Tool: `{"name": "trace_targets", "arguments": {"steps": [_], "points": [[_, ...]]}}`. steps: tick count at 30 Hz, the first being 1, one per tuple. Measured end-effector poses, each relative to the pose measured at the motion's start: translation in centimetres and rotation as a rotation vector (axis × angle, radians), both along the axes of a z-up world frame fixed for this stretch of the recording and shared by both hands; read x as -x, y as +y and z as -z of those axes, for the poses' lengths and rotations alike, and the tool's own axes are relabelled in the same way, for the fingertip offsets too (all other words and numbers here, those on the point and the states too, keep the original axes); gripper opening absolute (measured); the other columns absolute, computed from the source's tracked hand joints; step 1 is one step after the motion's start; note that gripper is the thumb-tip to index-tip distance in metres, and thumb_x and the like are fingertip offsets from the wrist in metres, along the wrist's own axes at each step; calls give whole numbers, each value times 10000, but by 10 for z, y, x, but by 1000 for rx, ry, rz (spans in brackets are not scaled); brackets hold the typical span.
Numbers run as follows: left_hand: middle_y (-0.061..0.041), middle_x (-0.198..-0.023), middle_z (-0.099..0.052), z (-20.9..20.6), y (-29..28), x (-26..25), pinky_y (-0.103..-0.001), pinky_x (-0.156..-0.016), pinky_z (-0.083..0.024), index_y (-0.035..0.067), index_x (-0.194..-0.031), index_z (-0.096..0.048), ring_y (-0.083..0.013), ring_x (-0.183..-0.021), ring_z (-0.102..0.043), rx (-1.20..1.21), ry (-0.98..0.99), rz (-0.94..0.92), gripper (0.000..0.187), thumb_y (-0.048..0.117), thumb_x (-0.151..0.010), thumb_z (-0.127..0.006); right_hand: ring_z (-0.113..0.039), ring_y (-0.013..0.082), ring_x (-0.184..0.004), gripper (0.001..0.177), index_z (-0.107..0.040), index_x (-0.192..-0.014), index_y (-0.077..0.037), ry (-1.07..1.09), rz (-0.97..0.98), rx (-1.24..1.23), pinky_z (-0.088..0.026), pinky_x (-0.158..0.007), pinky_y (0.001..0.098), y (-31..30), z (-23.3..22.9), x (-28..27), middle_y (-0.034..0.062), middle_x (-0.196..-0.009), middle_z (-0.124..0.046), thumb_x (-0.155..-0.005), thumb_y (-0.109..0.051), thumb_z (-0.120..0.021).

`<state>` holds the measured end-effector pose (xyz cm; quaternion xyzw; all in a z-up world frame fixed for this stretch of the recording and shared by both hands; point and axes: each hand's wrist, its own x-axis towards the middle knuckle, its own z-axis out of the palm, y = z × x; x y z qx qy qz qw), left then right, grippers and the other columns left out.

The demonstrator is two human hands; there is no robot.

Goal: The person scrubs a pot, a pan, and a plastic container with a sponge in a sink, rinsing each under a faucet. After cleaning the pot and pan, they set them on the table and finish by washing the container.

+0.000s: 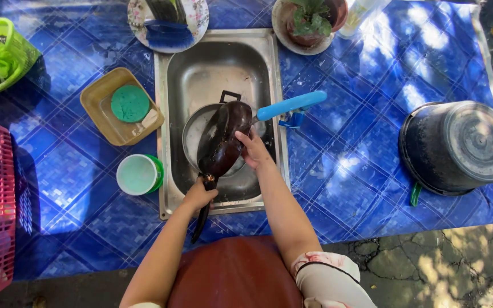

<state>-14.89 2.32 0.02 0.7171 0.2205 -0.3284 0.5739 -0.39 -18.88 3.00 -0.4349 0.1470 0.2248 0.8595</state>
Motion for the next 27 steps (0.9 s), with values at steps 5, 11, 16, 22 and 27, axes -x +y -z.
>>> {"name": "trace_targets", "arguments": {"steps": [5,11,16,22,27], "points": [[-298,-1147,-584,-29,-12,-13,-489,-812,-547,-48,-1271,-405,-476,-988,-658,-560,-420,139,726,309,-817,-843,-638,242,-1195,552,-508,-1417,-46,-73,-220,-307,-496,-1076,413,5,18,9,113,-1273,-665,-916,-100,-733],[-403,-1504,-340,5,-5,-23,-501,-914,-553,-53,-1282,-392,-539,-1185,-589,-772,-626,31,640,185,-834,-782,-662,246,-1076,695,-454,-1449,-53,-34,-371,-137,-476,-1061,376,71,92,48,128,-1098,-684,-812,55,-710],[-444,-1553,-245,-45,-4,-41,-550,-1090,-425,-80,-1479,-276,-585,-1348,-426,-755,-991,25,938,73,-692,-763,-656,237,-965,559,-501,-1418,34,-58,-318,120,-493,-979,353,76,136,41,108,-1045,-702,-888,-43,-664],[-284,-1466,-364,-71,-33,-78,-531,-1128,-372,168,-1570,-265,-494,-1342,-417,-470,-879,124,1086,253,-691,-896,-639,218,-1035,486,-536,-1336,-72,-146,177,-16,-544,-892,378,-13,55,13,94,-1161,-643,-913,-285,-646],[-290,-1570,-398,-48,-68,-80,-538,-1188,-362,56,-1627,-284,-446,-1445,-415,-702,-1018,168,1029,187,-755,-814,-605,368,-1163,506,-533,-1400,-50,-914,131,1164,-469,-1023,474,-30,-39,-14,191,-1272,-599,-936,-202,-667]]}}
